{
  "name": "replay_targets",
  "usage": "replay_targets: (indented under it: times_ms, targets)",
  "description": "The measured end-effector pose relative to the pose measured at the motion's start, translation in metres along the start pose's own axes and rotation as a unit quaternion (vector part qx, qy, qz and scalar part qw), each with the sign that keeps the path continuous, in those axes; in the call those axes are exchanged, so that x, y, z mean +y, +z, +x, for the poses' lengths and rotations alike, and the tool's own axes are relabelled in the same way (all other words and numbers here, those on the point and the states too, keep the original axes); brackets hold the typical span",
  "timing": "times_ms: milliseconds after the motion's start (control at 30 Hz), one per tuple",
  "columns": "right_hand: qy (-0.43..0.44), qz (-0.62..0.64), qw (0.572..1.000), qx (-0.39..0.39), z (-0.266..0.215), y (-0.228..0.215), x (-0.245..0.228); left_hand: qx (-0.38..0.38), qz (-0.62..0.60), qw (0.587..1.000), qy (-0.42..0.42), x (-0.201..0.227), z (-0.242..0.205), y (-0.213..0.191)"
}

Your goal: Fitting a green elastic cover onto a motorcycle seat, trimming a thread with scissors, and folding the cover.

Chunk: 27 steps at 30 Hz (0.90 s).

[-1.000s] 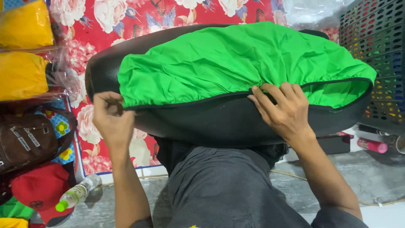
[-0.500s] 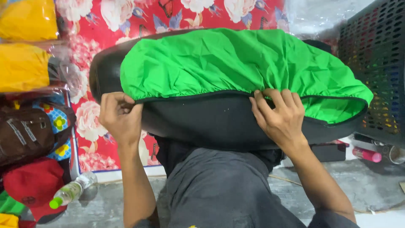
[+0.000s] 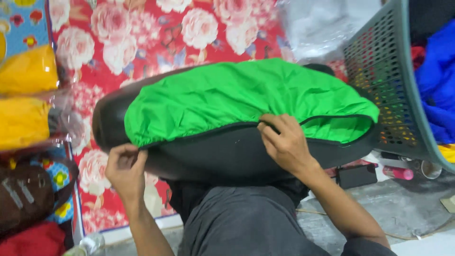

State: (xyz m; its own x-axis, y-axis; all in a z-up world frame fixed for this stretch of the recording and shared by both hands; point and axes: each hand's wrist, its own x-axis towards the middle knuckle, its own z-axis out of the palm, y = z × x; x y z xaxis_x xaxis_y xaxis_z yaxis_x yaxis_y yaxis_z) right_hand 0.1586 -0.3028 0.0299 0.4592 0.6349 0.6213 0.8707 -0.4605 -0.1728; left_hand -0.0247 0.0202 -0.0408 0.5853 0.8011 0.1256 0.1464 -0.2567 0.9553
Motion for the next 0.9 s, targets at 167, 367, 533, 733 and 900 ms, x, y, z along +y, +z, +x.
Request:
replay_targets:
  times_ms: [167,367,533,733,900]
  targets:
    - [0.054,0.032,0.995,-0.079,0.002,-0.013,-0.004,-0.064,-0.044,0.997,-0.03,0.01,0.001,-0.01]
    - [0.058,0.05,0.996,-0.037,0.008,-0.014,-0.003,-0.071,-0.039,0.996,-0.032,0.025,0.008,-0.008]
    - [0.06,0.057,0.996,-0.038,-0.002,-0.013,0.001,-0.079,-0.041,0.996,-0.032,0.026,0.011,-0.007]
    - [0.036,0.009,0.999,-0.03,-0.001,-0.011,0.0,-0.066,-0.018,0.998,-0.009,0.021,0.011,-0.004]
    - [0.006,0.015,0.999,-0.036,0.002,-0.019,0.001,-0.086,-0.064,0.994,0.001,-0.016,0.017,-0.009]
